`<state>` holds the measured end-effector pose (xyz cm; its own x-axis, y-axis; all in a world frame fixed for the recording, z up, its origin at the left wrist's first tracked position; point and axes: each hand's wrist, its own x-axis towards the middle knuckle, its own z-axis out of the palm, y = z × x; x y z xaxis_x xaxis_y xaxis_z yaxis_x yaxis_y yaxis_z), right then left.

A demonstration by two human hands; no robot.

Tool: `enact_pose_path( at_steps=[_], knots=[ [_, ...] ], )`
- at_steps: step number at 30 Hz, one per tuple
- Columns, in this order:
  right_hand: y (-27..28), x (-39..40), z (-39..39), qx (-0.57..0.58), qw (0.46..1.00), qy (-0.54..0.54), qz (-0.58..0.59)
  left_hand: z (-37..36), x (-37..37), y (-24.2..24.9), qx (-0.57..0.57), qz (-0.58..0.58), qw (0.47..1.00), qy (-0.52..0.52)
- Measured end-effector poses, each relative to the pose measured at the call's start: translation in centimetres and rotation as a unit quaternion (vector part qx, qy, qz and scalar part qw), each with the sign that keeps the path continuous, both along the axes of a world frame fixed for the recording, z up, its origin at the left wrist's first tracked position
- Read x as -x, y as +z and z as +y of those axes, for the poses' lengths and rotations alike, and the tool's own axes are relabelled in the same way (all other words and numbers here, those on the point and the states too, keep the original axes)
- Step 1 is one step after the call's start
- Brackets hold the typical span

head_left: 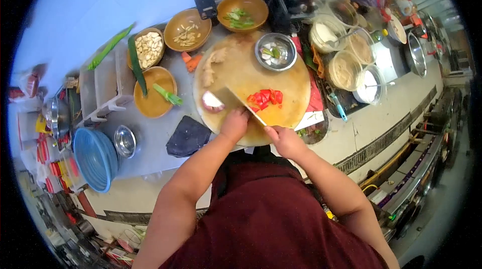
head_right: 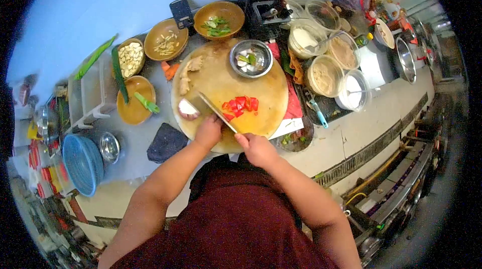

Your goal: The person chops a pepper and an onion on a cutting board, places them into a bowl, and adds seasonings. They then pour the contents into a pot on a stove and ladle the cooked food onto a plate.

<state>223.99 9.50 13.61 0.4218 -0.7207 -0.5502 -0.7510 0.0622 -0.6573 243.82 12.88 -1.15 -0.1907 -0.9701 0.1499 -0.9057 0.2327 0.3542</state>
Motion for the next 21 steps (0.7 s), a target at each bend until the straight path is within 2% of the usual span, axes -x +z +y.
enact_pose_path(
  at_steps=[2, 3, 4, 5, 6, 7, 8, 10, 12, 14, 16, 18, 21],
  knots=[
    [-0.3, 2.8, 0.2, 0.005, 1.0, -0.009, -0.023, -1.1, 0.1, 3.5, -0.11, 0.051, 0.993, 0.013],
    [0.1, 4.4, 0.7, -0.05, 0.996, -0.063, -0.03, -1.8, 0.5, 5.9, -0.226, 0.036, 0.972, 0.05],
    [0.3, 6.0, 1.2, -0.105, 0.987, -0.117, -0.037, -2.0, 1.0, 5.2, -0.226, 0.036, 0.972, 0.048],
    [0.2, 7.8, 1.6, -0.104, 0.987, -0.118, -0.036, -2.0, 1.6, 4.0, -0.109, 0.089, 0.983, 0.122],
    [-0.2, 9.7, 2.0, -0.21, 0.948, -0.223, -0.089, -2.2, 2.3, 3.3, 0.01, 0.14, 0.971, 0.193],
    [-0.8, 11.3, 2.3, -0.31, 0.884, -0.321, -0.14, -2.8, 3.4, 3.5, 0.011, 0.141, 0.971, 0.193],
    [-1.8, 12.3, 2.7, -0.347, 0.836, -0.389, -0.174, -3.4, 4.8, 3.9, 0.008, 0.17, 0.966, 0.195],
    [-3.2, 13.6, 2.8, -0.383, 0.79, -0.436, -0.199, -5.2, 7.2, 4.5, 0.009, 0.198, 0.959, 0.202],
    [-4.4, 13.2, 2.8, -0.44, 0.779, -0.396, -0.208, -6.7, 9.0, 4.7, 0.035, 0.201, 0.964, 0.173],
    [-5.2, 11.0, 2.3, -0.451, 0.805, -0.348, -0.163, -7.9, 10.3, 4.6, 0.046, 0.235, 0.952, 0.192],
    [-4.2, 8.5, 1.7, -0.453, 0.809, -0.315, -0.2, -9.0, 10.9, 4.6, 0.06, 0.268, 0.938, 0.21],
    [-2.8, 7.5, 0.8, -0.432, 0.816, -0.322, -0.21, -10.3, 10.9, 6.0, 0.056, 0.36, 0.906, 0.217],
    [-0.5, 7.1, -1.0, -0.341, 0.836, -0.362, -0.231, -14.7, 10.8, 8.5, 0.085, 0.404, 0.889, 0.196]
  ],
)
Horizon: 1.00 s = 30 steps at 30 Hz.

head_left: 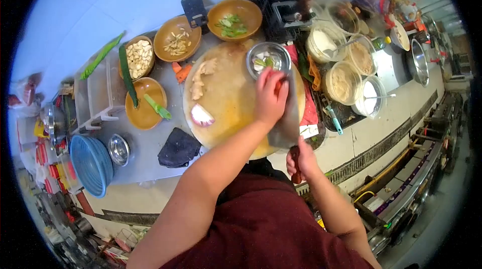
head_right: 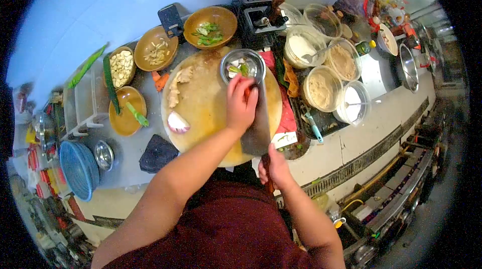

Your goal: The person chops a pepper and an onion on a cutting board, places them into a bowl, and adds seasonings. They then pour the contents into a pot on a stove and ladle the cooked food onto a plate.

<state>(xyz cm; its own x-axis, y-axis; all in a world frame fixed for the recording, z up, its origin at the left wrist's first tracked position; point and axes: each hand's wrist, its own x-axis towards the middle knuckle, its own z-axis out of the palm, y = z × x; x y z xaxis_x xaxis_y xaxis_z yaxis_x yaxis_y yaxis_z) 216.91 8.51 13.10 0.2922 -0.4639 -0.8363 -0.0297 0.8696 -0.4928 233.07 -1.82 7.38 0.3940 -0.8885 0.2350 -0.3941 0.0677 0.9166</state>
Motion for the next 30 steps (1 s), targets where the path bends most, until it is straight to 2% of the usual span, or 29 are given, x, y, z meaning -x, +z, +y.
enact_pose_path(
  at_steps=[1, 3, 4, 5, 7, 9, 11, 12, 14, 15, 17, 19, 21, 23, 25, 27, 29, 30],
  knots=[
    [0.4, 0.1, -0.7, 0.013, 1.0, -0.003, 0.001, -1.7, -0.2, 0.2, 0.02, 0.017, 1.0, -0.011],
    [2.5, -0.7, -2.1, 0.021, 0.997, -0.073, 0.022, -4.8, -1.1, -0.6, -0.01, -0.033, 0.999, -0.003],
    [2.6, -0.7, -2.2, 0.062, 0.992, -0.088, 0.068, -5.0, -1.7, -1.0, 0.021, -0.116, 0.993, 0.018],
    [2.6, -0.2, -2.2, 0.058, 0.989, -0.101, 0.087, -4.3, -2.5, -0.7, 0.023, -0.116, 0.993, 0.019],
    [3.0, 0.9, -1.5, 0.095, 0.986, -0.091, 0.106, -0.5, -4.3, 0.2, 0.072, -0.15, 0.982, -0.088],
    [2.0, 3.1, 0.2, 0.103, 0.987, -0.064, 0.107, 5.4, -5.8, 0.2, -0.02, -0.128, 0.982, -0.134],
    [1.6, 4.5, 1.7, 0.142, 0.973, 0.067, 0.167, 10.9, -7.8, -0.7, -0.045, -0.169, 0.976, -0.131],
    [1.2, 5.1, 2.4, 0.142, 0.974, 0.07, 0.165, 12.7, -8.4, -0.8, -0.046, -0.171, 0.976, -0.129],
    [0.0, 5.0, 3.8, 0.13, 0.963, 0.154, 0.178, 15.6, -10.3, -0.7, -0.096, -0.2, 0.971, 0.089],
    [-0.3, 4.7, 4.2, 0.127, 0.964, 0.161, 0.168, 16.2, -11.3, -1.1, -0.102, -0.207, 0.968, 0.096],
    [-0.5, 3.9, 4.5, 0.13, 0.952, 0.205, 0.187, 16.1, -13.3, -1.9, -0.142, -0.225, 0.937, 0.227],
    [-0.7, 2.9, 4.3, 0.154, 0.944, 0.228, 0.18, 14.9, -14.2, -1.4, -0.14, -0.227, 0.934, 0.24],
    [-0.8, 2.1, 4.0, 0.178, 0.936, 0.248, 0.177, 13.9, -14.8, -1.2, -0.253, -0.124, 0.943, 0.179],
    [-0.9, 1.4, 3.7, 0.208, 0.927, 0.263, 0.168, 13.5, -14.9, -1.6, -0.233, -0.139, 0.945, 0.181],
    [-0.5, 0.8, 3.5, 0.207, 0.926, 0.265, 0.172, 13.4, -14.9, -2.1, -0.197, -0.173, 0.962, 0.069],
    [-0.2, 0.6, 3.6, 0.203, 0.926, 0.266, 0.176, 13.6, -13.9, -2.0, -0.175, -0.168, 0.969, 0.044],
    [-0.1, 0.6, 3.7, 0.228, 0.896, 0.317, 0.213, 13.9, -13.2, -2.3, -0.153, -0.17, 0.973, -0.036],
    [0.9, -0.1, 3.5, 0.226, 0.896, 0.315, 0.215, 14.0, -12.6, -2.0, -0.172, -0.139, 0.975, -0.024]
  ],
)
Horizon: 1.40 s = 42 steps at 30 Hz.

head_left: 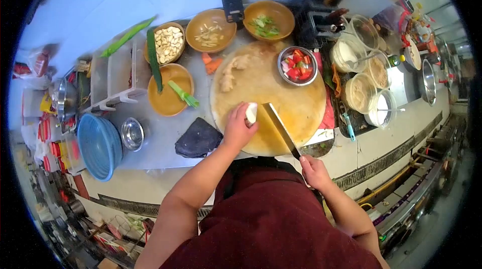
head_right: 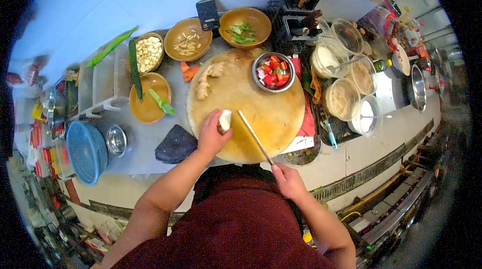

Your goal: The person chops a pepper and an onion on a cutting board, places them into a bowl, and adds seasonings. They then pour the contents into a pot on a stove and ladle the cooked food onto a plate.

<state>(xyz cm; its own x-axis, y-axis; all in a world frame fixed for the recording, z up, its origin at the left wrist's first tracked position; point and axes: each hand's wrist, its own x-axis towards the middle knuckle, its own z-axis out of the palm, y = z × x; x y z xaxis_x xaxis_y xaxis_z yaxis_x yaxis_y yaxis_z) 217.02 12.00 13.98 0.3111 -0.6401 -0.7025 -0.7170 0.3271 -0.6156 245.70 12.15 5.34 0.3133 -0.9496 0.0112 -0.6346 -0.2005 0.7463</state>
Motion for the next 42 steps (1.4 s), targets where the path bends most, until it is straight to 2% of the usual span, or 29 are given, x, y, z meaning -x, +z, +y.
enact_pose_path(
  at_steps=[3, 7, 9, 14, 22, 25, 27, 29, 31, 32, 34, 35, 37, 40, 42],
  knots=[
    [3.3, -2.2, -0.6, 0.026, 0.999, 0.032, -0.004, 0.2, 0.7, 1.4, -0.016, 0.032, 0.999, 0.041],
    [4.0, -3.2, -1.0, 0.065, 0.995, 0.071, 0.001, 0.7, 0.2, 0.5, 0.001, 0.02, 1.0, -0.001],
    [4.2, -3.5, -1.2, 0.078, 0.994, 0.082, -0.003, 0.6, 0.1, 1.3, 0.019, -0.047, 0.999, -0.012],
    [5.4, -4.5, -1.9, 0.063, 0.991, 0.115, 0.025, 0.3, -0.2, 1.2, 0.041, -0.068, 0.996, -0.026],
    [0.0, -7.7, -3.1, 0.074, 0.988, 0.134, 0.03, 0.2, -0.7, 0.9, 0.049, -0.073, 0.995, -0.041],
    [0.2, -6.5, -2.1, 0.098, 0.986, 0.133, 0.038, 0.3, -2.4, 1.0, -0.003, -0.066, 0.998, 0.01],
    [0.8, -5.1, -1.6, 0.111, 0.981, 0.144, 0.06, -0.4, -4.0, 1.2, 0.05, -0.126, 0.99, 0.044],
    [1.9, -3.5, -1.1, 0.109, 0.975, 0.173, 0.086, -1.0, -4.4, 1.7, 0.054, -0.161, 0.985, 0.019],
    [0.9, -0.4, 0.1, 0.112, 0.975, 0.171, 0.086, -1.9, -4.1, 1.8, 0.065, -0.272, 0.953, -0.112],
    [0.5, 0.6, 0.6, 0.112, 0.975, 0.169, 0.087, -2.8, -3.7, 1.9, 0.065, -0.272, 0.954, -0.113],
    [1.5, 1.2, 1.0, 0.09, 0.984, 0.127, 0.081, -5.2, -2.9, 2.0, 0.064, -0.25, 0.94, -0.224],
    [1.9, 1.5, 1.2, 0.071, 0.991, 0.085, 0.074, -6.2, -2.8, 1.9, 0.065, -0.248, 0.94, -0.227],
    [0.7, 2.5, 2.0, 0.078, 0.995, 0.039, 0.056, -7.9, -2.4, 1.6, -0.042, -0.214, 0.937, -0.273],
    [0.4, 2.8, 2.1, 0.064, 0.997, -0.044, 0.023, -9.3, -2.3, 0.4, -0.097, -0.169, 0.93, -0.313],
    [0.3, 2.4, 1.8, 0.04, 0.996, -0.083, 0.009, -8.7, -0.6, 0.8, -0.114, -0.161, 0.935, -0.296]
  ],
)
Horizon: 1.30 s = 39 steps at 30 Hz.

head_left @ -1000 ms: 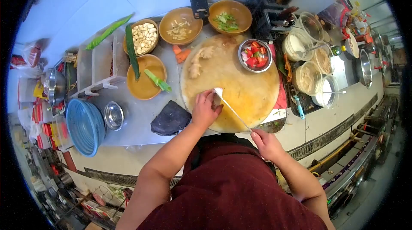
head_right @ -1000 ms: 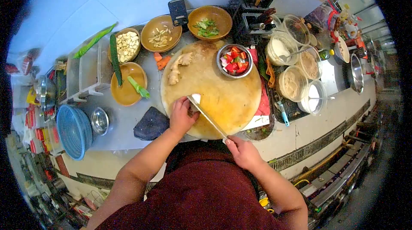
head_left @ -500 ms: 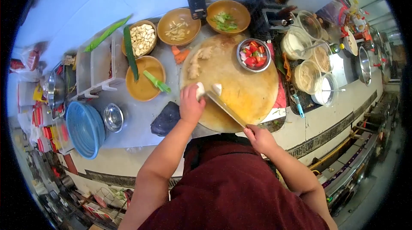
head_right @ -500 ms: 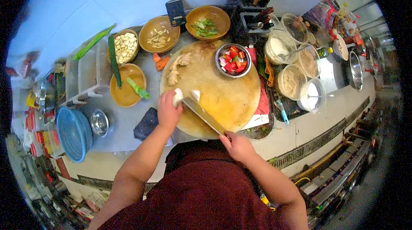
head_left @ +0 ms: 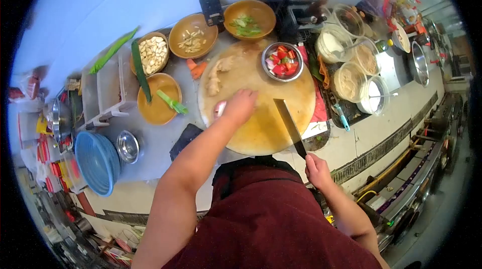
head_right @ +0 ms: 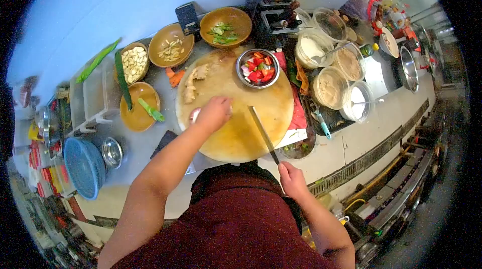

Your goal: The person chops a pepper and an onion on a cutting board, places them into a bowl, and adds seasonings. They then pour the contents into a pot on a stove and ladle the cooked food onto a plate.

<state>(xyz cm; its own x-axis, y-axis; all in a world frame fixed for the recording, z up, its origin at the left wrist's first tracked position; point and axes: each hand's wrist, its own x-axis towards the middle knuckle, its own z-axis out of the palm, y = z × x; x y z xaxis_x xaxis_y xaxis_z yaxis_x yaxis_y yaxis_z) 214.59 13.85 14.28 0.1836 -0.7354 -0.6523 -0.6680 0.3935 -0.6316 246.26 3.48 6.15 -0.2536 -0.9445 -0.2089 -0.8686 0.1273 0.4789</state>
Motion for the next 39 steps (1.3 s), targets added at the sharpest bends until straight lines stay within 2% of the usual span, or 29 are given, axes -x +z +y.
enact_pose_path(
  at_steps=[2, 5, 7, 9, 12, 14, 16, 17, 20, 26, 28, 31, 33, 35, 37, 39],
  knots=[
    [-0.1, -0.3, 0.0, -0.033, 0.996, -0.07, -0.048, 1.0, 1.7, 0.2, -0.018, 0.001, 1.0, 0.021],
    [-0.8, -0.1, 0.1, -0.062, 0.989, -0.112, -0.069, 2.1, 3.3, 0.1, -0.063, 0.009, 0.997, 0.048],
    [-0.5, -0.2, -0.2, -0.065, 0.988, -0.115, -0.075, 3.1, 2.9, 0.0, -0.065, 0.065, 0.992, 0.087],
    [-0.5, -0.3, -0.1, -0.071, 0.987, -0.118, -0.081, 4.0, 2.7, 0.7, -0.066, 0.065, 0.991, 0.098],
    [-0.7, -0.3, -0.3, -0.067, 0.991, -0.089, -0.072, 4.4, 2.8, 1.0, -0.068, 0.068, 0.987, 0.129],
    [-0.7, -0.3, -0.4, -0.045, 0.998, -0.026, -0.036, 4.7, 3.2, 0.8, -0.072, 0.072, 0.984, 0.146],
    [0.2, -0.6, -0.4, -0.003, 1.0, 0.004, -0.017, 5.2, 3.6, -0.1, 0.025, 0.097, 0.98, 0.172],
    [0.9, -0.9, -0.4, 0.04, 0.999, 0.033, 0.002, 5.2, 3.8, -0.5, 0.025, 0.097, 0.98, 0.173],
    [3.3, -2.1, -0.9, 0.039, 0.996, 0.073, 0.024, 5.1, 4.7, -0.8, 0.058, 0.124, 0.968, 0.213],
    [3.1, -2.6, -0.9, 0.044, 0.994, 0.093, 0.044, 4.1, 5.4, 1.0, 0.044, 0.139, 0.967, 0.208],
    [2.9, -3.0, -1.4, 0.037, 0.993, 0.103, 0.044, 4.0, 5.5, 1.3, 0.027, 0.096, 0.971, 0.218],
    [1.2, -3.6, -1.9, 0.037, 0.991, 0.12, 0.049, 4.1, 5.3, -0.3, 0.064, 0.101, 0.972, 0.203],
    [0.7, -3.8, -2.2, 0.042, 0.989, 0.132, 0.051, 4.3, 5.1, -0.1, 0.041, 0.107, 0.97, 0.215],
    [0.7, -3.8, -2.5, 0.032, 0.995, 0.096, 0.025, 4.7, 5.1, -0.2, 0.017, 0.113, 0.967, 0.228],
    [1.5, -3.6, -1.6, 0.056, 0.993, 0.101, 0.019, 5.2, 5.2, -1.0, 0.057, 0.134, 0.958, 0.249],
    [2.6, -3.6, -1.3, 0.078, 0.991, 0.108, 0.014, 5.5, 5.2, -0.9, 0.048, 0.147, 0.954, 0.257]
  ],
)
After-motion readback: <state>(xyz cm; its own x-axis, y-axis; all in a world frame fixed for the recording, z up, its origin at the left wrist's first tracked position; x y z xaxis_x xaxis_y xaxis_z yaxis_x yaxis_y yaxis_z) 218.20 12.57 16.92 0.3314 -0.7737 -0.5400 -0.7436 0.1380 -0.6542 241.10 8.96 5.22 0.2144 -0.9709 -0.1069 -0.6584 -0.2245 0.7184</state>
